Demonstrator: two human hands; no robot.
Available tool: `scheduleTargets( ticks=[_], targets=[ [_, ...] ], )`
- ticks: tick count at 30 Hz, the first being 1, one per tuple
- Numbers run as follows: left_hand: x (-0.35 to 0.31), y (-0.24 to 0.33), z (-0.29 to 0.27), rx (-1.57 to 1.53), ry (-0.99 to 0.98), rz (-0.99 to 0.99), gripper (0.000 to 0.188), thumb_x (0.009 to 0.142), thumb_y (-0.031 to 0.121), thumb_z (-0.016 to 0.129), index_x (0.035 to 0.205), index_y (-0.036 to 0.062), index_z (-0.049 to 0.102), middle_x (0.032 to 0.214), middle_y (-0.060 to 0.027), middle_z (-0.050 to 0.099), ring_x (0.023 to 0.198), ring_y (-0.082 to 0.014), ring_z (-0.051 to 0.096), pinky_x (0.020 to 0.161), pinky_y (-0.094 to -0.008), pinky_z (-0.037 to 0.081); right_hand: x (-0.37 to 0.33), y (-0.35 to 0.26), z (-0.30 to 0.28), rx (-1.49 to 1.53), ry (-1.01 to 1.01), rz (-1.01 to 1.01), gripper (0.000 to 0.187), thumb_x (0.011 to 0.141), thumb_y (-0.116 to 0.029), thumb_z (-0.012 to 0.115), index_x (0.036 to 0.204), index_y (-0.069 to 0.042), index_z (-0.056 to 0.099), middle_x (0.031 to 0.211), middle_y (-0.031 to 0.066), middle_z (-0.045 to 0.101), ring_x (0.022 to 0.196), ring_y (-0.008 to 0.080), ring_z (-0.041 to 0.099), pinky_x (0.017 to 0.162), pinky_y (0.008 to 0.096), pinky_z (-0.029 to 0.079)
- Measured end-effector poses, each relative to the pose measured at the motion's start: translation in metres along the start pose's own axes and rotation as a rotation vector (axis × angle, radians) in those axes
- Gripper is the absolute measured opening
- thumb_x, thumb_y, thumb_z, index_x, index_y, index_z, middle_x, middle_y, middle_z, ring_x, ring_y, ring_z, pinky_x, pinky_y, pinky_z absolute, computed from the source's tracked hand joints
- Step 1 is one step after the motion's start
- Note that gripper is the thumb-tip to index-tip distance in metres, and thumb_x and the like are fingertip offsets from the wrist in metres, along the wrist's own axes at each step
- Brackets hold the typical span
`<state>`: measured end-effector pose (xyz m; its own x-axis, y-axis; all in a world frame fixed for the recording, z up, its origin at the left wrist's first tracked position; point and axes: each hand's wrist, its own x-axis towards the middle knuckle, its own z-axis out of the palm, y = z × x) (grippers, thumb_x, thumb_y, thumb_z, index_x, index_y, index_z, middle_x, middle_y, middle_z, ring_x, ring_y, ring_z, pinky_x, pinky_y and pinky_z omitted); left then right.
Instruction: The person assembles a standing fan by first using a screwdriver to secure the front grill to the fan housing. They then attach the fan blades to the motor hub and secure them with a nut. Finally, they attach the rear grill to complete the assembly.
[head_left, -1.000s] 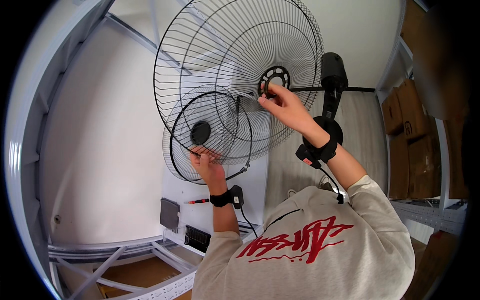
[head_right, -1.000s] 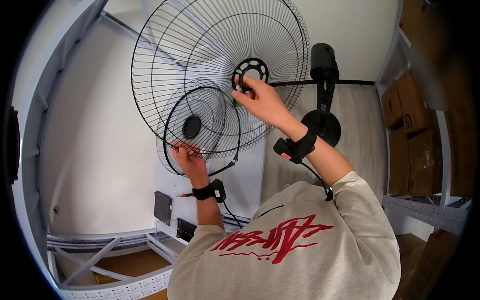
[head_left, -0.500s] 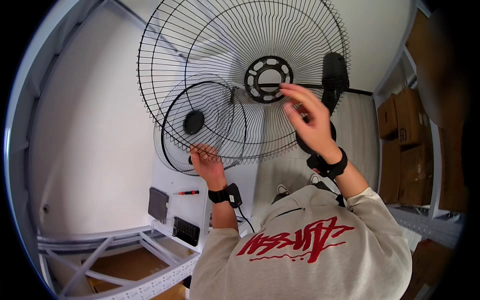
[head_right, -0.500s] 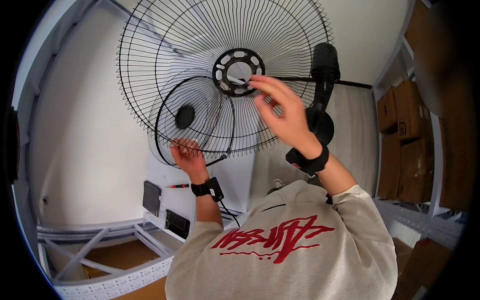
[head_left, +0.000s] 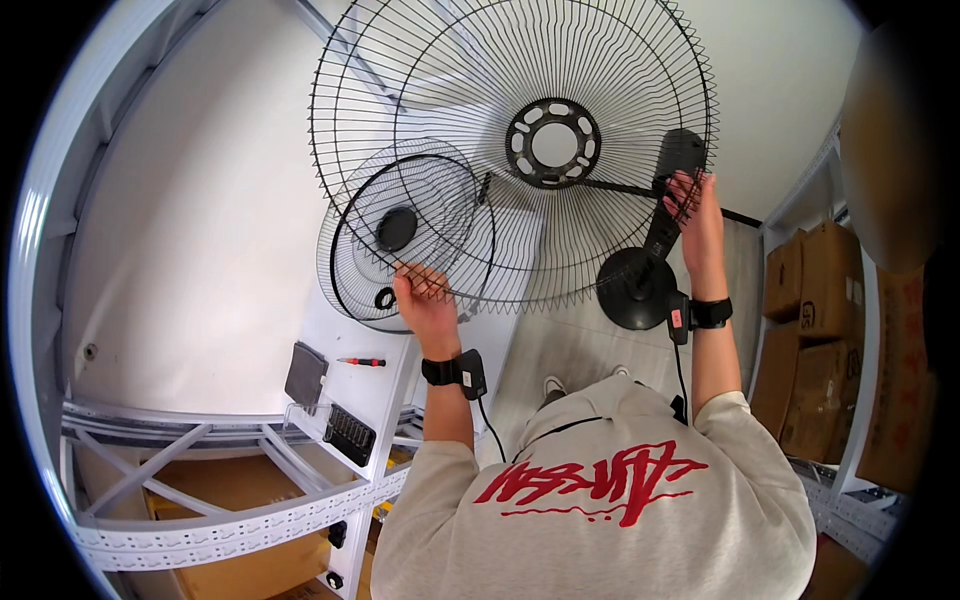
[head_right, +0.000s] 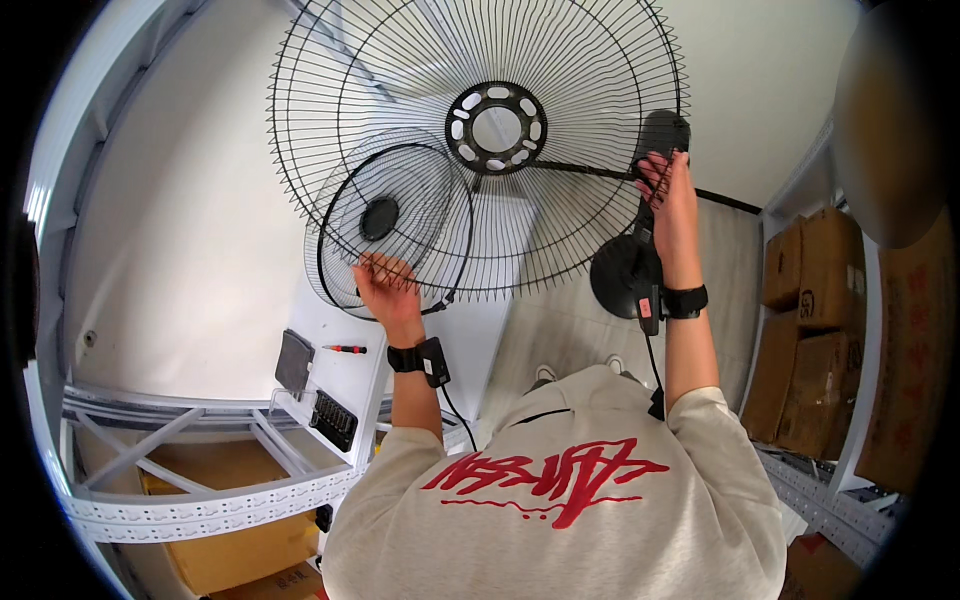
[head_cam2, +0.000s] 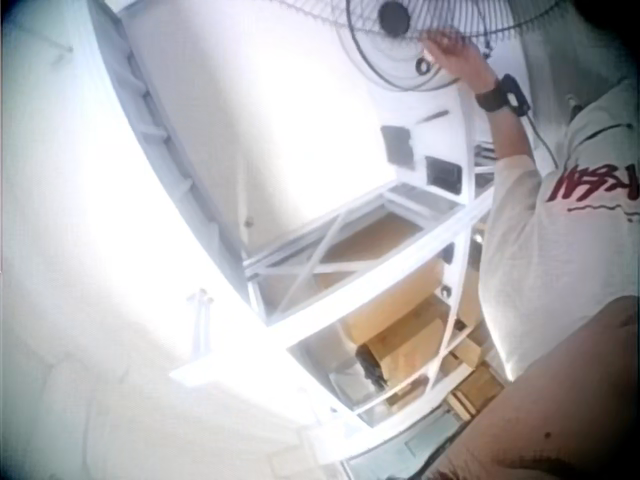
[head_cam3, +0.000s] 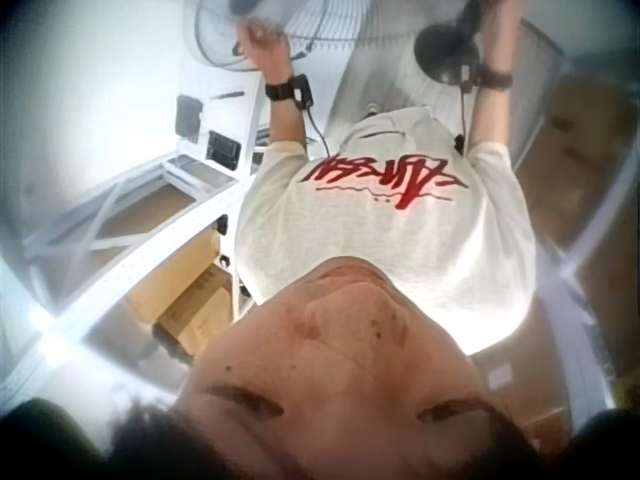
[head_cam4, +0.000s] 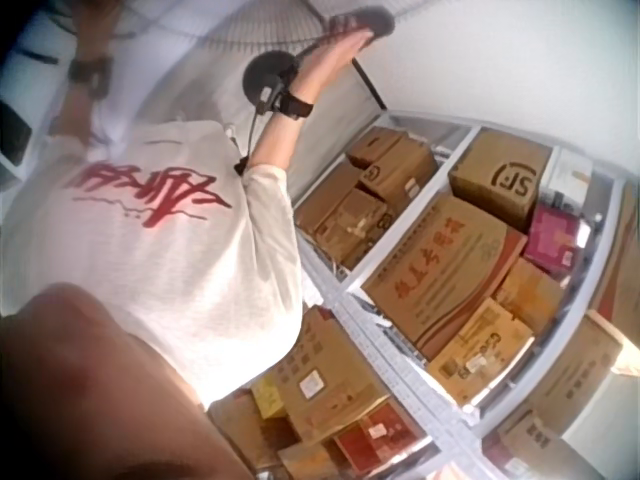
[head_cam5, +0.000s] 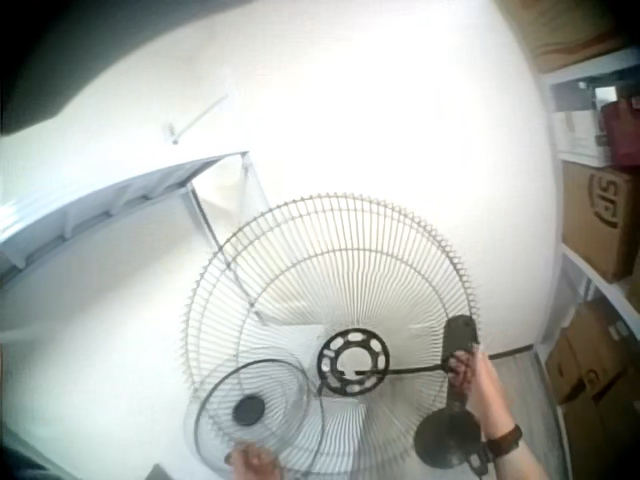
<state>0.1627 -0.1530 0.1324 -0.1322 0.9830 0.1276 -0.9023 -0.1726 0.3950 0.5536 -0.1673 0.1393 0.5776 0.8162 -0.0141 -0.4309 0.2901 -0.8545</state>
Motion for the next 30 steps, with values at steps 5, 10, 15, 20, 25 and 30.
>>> scheduleTargets(
  ticks=[5,10,15,20,25,30],
  targets=[
    [0.01,-0.014,-0.006,0.065,0.023,-0.005,0.019,0.094,0.029,0.061,0.094,0.0112,0.057,0.068,0.0069,0.042,0.056,-0.0051,0.033,0.05,-0.021,0.031,0.01,0.004,-0.011,0.056,0.044,0.091,0.048,0.096,-0.052,0.049,0.119,-0.011,0.057,0.095,-0.0013,0.061,0.085,0.0071,0.055,0.075,0.0251,0.045],
    [0.013,-0.026,-0.006,0.181,0.017,0.016,0.027,0.097,0.024,0.055,0.118,0.008,0.05,0.075,0.0035,0.04,0.064,-0.0082,0.035,0.057,-0.0232,0.032,0.01,0.009,-0.014,0.127,0.119,0.065,0.043,0.095,-0.05,0.055,0.115,-0.012,0.061,0.083,-0.0055,0.054,0.073,0.0032,0.048,0.066,0.0212,0.041],
    [0.019,-0.032,-0.006,0.261,0.011,-0.022,0.036,0.098,0.032,0.051,0.123,0.0062,0.046,0.078,0.002,0.042,0.067,-0.0097,0.038,0.059,-0.0253,0.035,0.009,0.01,-0.016,0.158,0.153,0.042,0.04,0.094,-0.047,0.058,0.112,-0.011,0.063,0.081,-0.0068,0.052,0.072,0.0027,0.047,0.064,0.0205,0.038],
    [0.024,-0.033,0.012,0.459,0.086,0.036,0.049,0.099,0.05,0.04,0.117,0.0056,0.052,0.083,0.0009,0.048,0.069,-0.0114,0.043,0.062,-0.0264,0.04,0.01,0.009,-0.014,0.233,0.149,-0.012,0.04,0.095,-0.045,0.057,0.114,-0.011,0.061,0.08,-0.0076,0.053,0.071,0.002,0.047,0.063,0.0201,0.038],
    [0.036,-0.028,0.025,0.58,0.083,0.114,0.056,0.1,0.055,0.034,0.113,0.0059,0.056,0.086,0.0011,0.053,0.069,-0.0102,0.045,0.06,-0.0251,0.04,0.017,0.007,-0.019,0.252,0.098,-0.077,0.044,0.096,-0.044,0.054,0.12,-0.008,0.059,0.084,-0.0057,0.055,0.074,0.0048,0.05,0.068,0.0225,0.041],
    [0.043,-0.025,0.025,0.584,-0.022,0.116,0.048,0.099,0.05,0.042,0.111,0.0059,0.054,0.082,0.0026,0.049,0.065,-0.0077,0.042,0.057,-0.0228,0.037,0.018,0.007,-0.02,0.252,0.107,-0.11,0.043,0.097,-0.043,0.053,0.12,-0.008,0.059,0.084,-0.0058,0.056,0.074,0.0048,0.05,0.068,0.0223,0.041]
  ],
)
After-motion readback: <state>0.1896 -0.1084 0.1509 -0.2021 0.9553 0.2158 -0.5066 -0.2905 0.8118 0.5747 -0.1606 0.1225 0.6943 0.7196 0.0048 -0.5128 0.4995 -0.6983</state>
